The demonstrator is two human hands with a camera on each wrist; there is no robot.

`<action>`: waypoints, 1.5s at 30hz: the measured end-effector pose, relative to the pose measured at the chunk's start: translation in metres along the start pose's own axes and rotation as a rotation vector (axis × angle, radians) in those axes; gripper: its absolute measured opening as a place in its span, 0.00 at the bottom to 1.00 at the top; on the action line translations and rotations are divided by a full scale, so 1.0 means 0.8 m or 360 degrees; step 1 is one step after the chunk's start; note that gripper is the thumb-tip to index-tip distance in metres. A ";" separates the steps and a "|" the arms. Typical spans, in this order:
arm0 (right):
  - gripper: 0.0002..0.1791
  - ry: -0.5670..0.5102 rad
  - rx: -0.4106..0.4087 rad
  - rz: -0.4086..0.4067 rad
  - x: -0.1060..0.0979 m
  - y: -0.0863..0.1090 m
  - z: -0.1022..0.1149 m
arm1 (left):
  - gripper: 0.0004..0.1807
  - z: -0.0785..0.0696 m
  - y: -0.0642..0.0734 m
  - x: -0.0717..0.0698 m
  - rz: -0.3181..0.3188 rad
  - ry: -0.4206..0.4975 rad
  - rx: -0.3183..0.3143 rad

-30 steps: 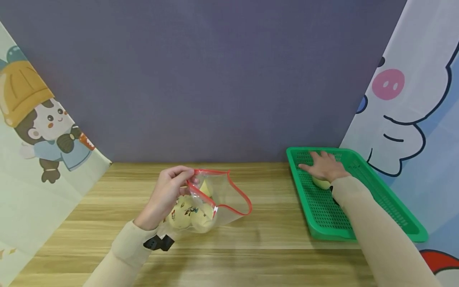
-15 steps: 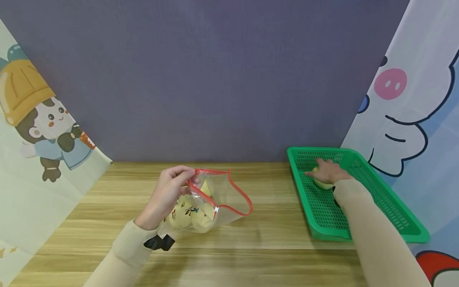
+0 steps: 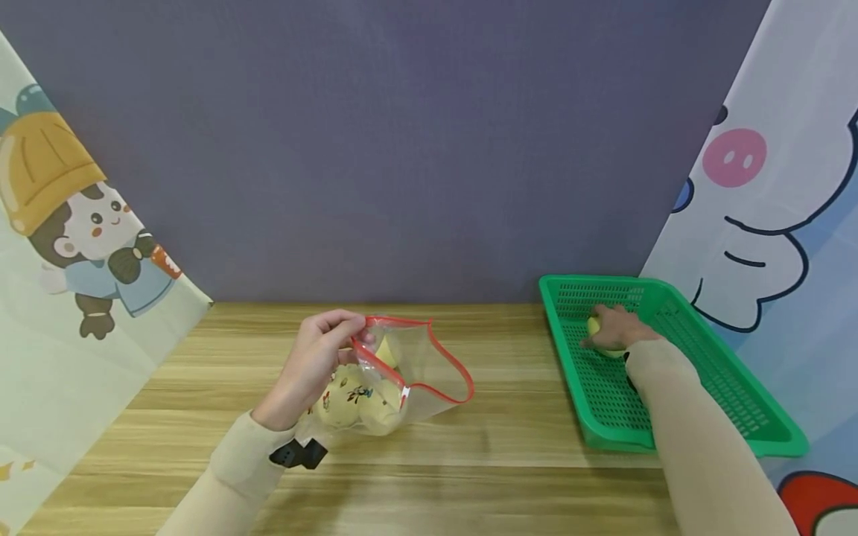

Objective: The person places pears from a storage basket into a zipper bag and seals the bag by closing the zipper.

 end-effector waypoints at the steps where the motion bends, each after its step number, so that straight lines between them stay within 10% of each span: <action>1: 0.47 -0.0006 -0.0003 0.0013 0.000 0.000 0.001 | 0.11 0.000 0.000 0.000 0.0003 -0.0005 0.0001; 23: 0.41 -0.0063 0.0023 0.0164 0.018 0.016 0.004 | 0.11 -0.001 0.006 -0.008 0.0037 0.0011 -0.0024; 45: 0.41 -0.0122 0.0000 -0.0076 -0.025 0.026 0.039 | 0.12 -0.008 0.009 -0.015 0.0063 0.0023 -0.0003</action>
Point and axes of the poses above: each hand's wrist, its own y-axis away from the middle knuckle, its own x-axis out of the palm, z = x × y, the point moved 7 cm from there along -y, towards the middle knuckle, and after that the axes turned 3 degrees about z, right-handed, at the moved point
